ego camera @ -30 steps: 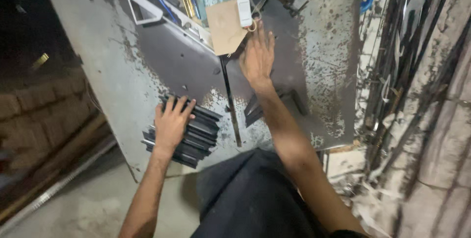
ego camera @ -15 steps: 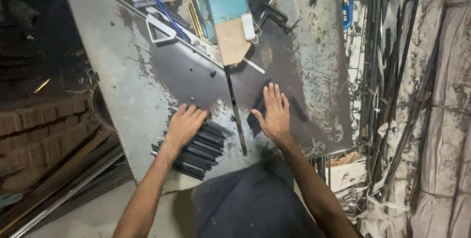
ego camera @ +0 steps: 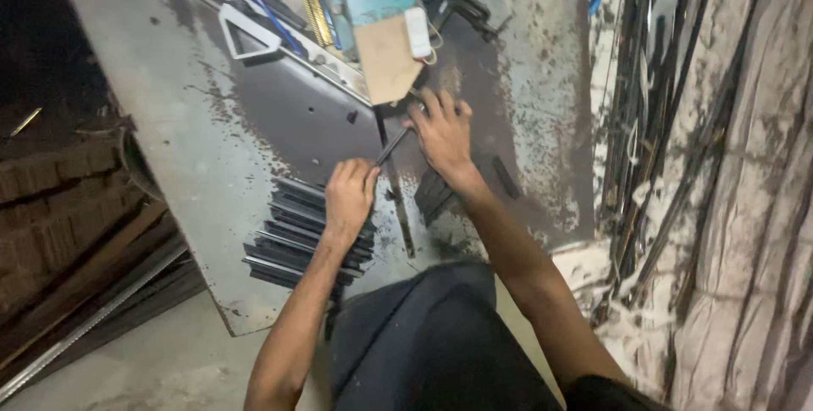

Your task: The person picks up long dark strips from a workbench, positions each strip against the saw at the bench, cuts it, and stacks the cut pieces into piles on the bench, working through the strips one at a time.

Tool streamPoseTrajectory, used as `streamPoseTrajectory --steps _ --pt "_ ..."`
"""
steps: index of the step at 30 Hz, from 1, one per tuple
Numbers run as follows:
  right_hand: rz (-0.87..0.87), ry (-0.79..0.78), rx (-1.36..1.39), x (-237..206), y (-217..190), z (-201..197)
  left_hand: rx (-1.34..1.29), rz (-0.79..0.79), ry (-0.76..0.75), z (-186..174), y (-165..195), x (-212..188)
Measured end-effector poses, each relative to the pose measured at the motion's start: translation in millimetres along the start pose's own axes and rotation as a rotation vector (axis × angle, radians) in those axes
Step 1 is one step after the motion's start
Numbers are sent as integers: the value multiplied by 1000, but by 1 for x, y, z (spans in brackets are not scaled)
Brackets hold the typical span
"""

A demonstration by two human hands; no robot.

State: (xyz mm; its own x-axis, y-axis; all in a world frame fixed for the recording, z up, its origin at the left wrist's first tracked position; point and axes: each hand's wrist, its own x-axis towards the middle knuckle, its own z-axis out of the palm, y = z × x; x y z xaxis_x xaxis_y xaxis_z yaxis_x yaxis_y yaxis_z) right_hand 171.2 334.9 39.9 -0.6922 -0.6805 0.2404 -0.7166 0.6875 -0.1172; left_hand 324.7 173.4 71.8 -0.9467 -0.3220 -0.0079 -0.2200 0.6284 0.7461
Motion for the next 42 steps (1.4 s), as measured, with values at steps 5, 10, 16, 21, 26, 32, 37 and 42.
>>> streamPoseTrajectory --steps 5,10,16,21,26,32,37,42 --pt "227 94 203 -5 3 8 -27 -5 82 29 2 2" --pt "175 26 231 -8 4 0 87 58 4 40 -6 13" --pt "257 -152 182 24 -1 -13 110 79 112 42 -6 25" --pt "266 -222 173 53 19 -9 103 7 160 41 -8 28" --pt "209 -129 176 66 26 -5 165 77 138 35 -22 30" --pt "266 -128 172 79 24 0 266 120 122 30 -34 33" --pt "292 -179 118 81 23 0 255 125 152 21 -39 26" --pt "313 -215 197 80 19 -1 321 151 128 14 -44 24"
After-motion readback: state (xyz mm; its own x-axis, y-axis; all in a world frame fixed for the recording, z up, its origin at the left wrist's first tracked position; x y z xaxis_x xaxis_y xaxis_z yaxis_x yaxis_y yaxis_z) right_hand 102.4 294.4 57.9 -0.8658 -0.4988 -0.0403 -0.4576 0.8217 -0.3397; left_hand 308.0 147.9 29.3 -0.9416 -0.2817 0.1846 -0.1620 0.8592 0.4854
